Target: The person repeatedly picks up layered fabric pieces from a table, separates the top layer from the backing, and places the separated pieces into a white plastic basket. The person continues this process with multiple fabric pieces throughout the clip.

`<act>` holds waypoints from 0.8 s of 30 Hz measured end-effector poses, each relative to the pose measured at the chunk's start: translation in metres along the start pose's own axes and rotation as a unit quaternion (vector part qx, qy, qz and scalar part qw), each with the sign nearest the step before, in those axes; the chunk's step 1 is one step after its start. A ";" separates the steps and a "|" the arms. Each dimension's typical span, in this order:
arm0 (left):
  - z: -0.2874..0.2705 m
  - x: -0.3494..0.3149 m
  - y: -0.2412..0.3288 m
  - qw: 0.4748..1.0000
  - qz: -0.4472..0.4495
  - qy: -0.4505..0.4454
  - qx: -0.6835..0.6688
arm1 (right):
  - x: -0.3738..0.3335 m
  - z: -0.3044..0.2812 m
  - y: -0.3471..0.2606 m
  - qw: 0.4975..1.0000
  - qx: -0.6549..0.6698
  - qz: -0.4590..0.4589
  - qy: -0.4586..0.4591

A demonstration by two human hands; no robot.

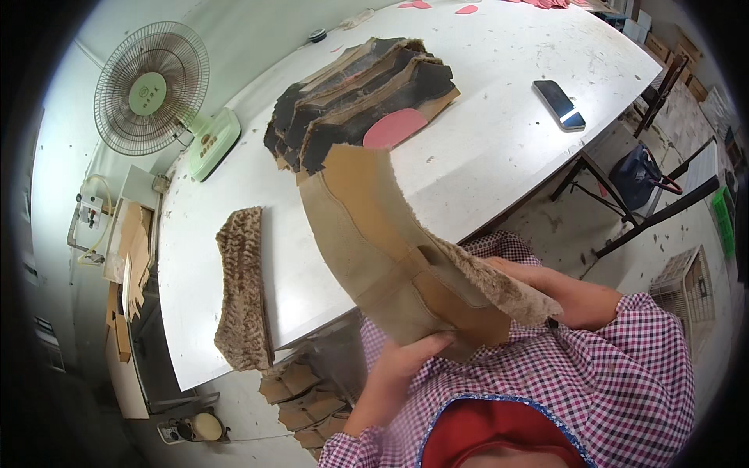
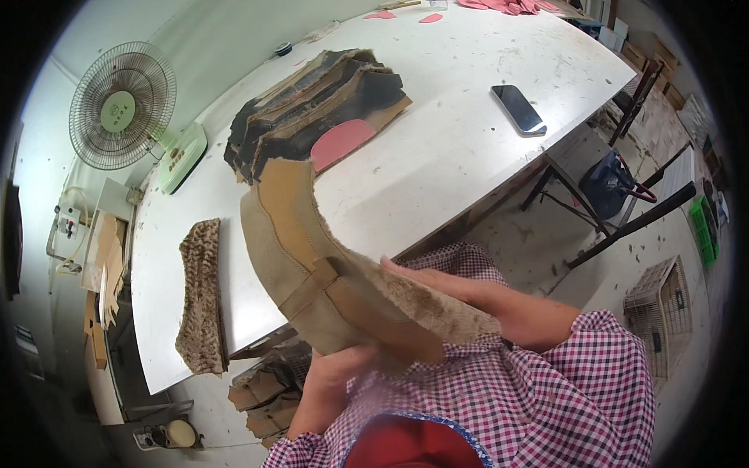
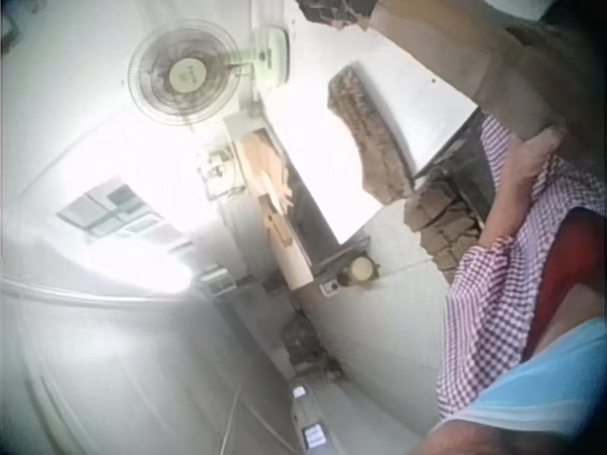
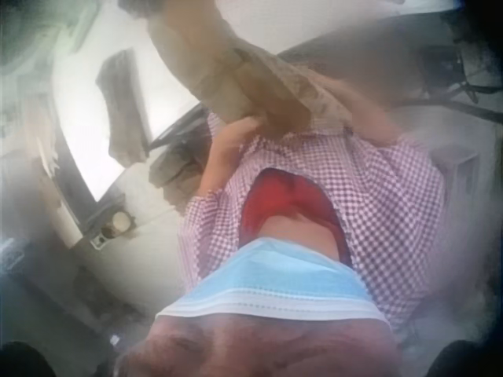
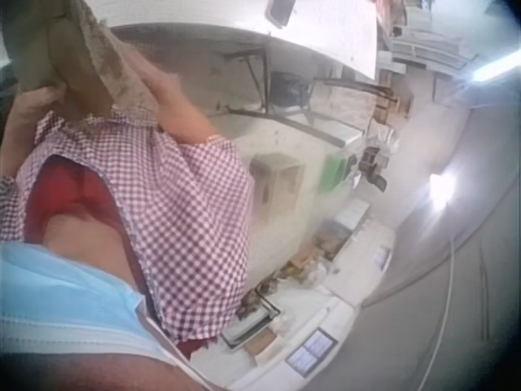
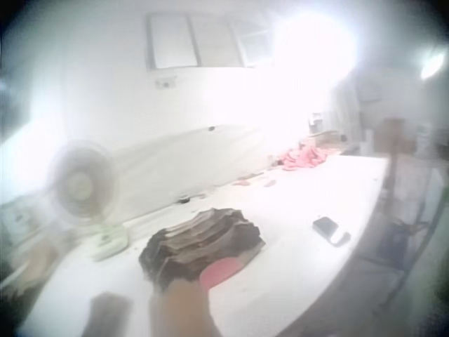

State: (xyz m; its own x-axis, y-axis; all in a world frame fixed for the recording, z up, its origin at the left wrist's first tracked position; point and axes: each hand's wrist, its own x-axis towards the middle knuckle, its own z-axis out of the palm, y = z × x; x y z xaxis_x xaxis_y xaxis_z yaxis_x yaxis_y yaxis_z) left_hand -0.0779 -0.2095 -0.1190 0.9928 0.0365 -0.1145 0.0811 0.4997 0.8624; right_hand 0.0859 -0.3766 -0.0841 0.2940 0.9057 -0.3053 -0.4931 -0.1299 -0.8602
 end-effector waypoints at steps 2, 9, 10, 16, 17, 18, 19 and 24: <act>0.009 -0.002 0.010 1.000 -0.008 0.017 -0.015 | 0.007 -0.027 0.021 0.996 0.077 0.033 -0.014; 0.025 -0.009 0.013 0.993 0.070 0.095 -0.030 | 0.007 -0.041 -0.028 0.964 -0.083 -0.178 0.177; 0.029 -0.011 0.014 0.991 0.062 0.115 -0.001 | 0.010 -0.044 -0.034 0.919 -0.199 -0.264 0.215; 0.046 -0.005 0.034 0.993 0.019 0.102 -0.063 | 0.036 -0.030 -0.025 0.879 -0.294 -0.301 0.227; 0.046 -0.004 0.034 0.992 0.011 0.088 -0.085 | 0.043 -0.028 -0.016 0.905 -0.248 -0.283 0.200; 0.048 -0.004 0.033 0.992 0.021 0.093 -0.082 | 0.051 -0.024 -0.005 0.928 -0.199 -0.265 0.167; 0.048 -0.002 0.031 0.992 0.030 0.094 -0.083 | 0.055 -0.019 0.003 0.947 -0.154 -0.245 0.138; 0.040 0.005 0.027 0.989 0.050 0.086 -0.107 | 0.068 -0.008 0.033 0.980 -0.103 -0.145 0.084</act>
State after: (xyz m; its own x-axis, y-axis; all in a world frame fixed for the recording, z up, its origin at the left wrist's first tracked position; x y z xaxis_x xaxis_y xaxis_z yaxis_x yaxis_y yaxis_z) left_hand -0.0669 -0.2305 -0.0769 0.9636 0.2326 -0.1319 -0.0555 0.6566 0.7522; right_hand 0.0967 -0.3227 -0.1365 0.5368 0.8395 -0.0839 -0.1979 0.0286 -0.9798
